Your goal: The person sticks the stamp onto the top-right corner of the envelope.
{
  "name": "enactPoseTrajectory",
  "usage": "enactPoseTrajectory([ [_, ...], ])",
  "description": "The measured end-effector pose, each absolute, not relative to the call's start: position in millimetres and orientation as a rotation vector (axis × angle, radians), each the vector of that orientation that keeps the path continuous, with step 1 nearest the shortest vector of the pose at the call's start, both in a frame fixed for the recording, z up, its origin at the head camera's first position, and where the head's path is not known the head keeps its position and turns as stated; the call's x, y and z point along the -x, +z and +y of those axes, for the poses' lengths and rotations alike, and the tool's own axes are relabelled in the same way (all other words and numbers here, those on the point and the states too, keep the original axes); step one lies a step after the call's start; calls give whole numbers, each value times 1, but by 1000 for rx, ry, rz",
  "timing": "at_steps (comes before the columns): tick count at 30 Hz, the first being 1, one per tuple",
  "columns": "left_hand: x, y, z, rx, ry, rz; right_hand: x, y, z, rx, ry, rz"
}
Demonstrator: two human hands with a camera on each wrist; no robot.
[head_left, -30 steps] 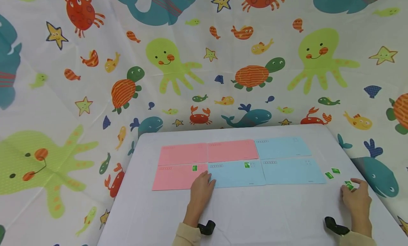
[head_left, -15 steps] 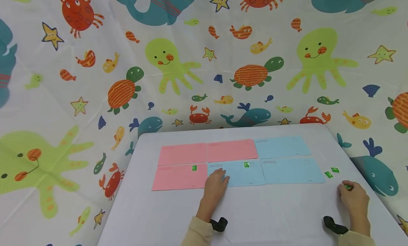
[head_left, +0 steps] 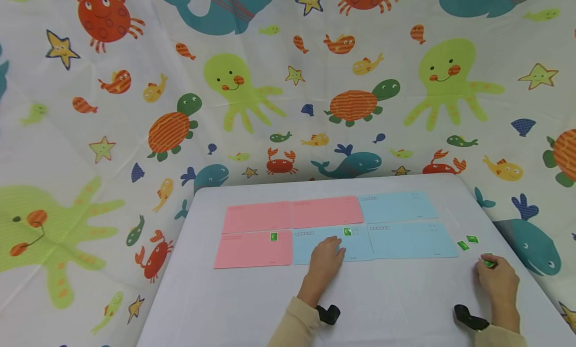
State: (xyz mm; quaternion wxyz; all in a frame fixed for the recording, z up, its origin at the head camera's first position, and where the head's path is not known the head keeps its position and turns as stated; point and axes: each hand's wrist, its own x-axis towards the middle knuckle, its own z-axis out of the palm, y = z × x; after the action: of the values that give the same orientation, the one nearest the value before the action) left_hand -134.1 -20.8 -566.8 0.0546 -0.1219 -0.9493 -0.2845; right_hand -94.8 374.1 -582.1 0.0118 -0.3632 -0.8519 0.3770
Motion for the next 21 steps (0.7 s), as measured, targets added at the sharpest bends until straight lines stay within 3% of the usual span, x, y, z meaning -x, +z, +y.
enactPoseTrajectory([
  [21, 141, -574, 36, 629, -648, -2899, 95, -585, 373, 1147, 1113, -2642],
])
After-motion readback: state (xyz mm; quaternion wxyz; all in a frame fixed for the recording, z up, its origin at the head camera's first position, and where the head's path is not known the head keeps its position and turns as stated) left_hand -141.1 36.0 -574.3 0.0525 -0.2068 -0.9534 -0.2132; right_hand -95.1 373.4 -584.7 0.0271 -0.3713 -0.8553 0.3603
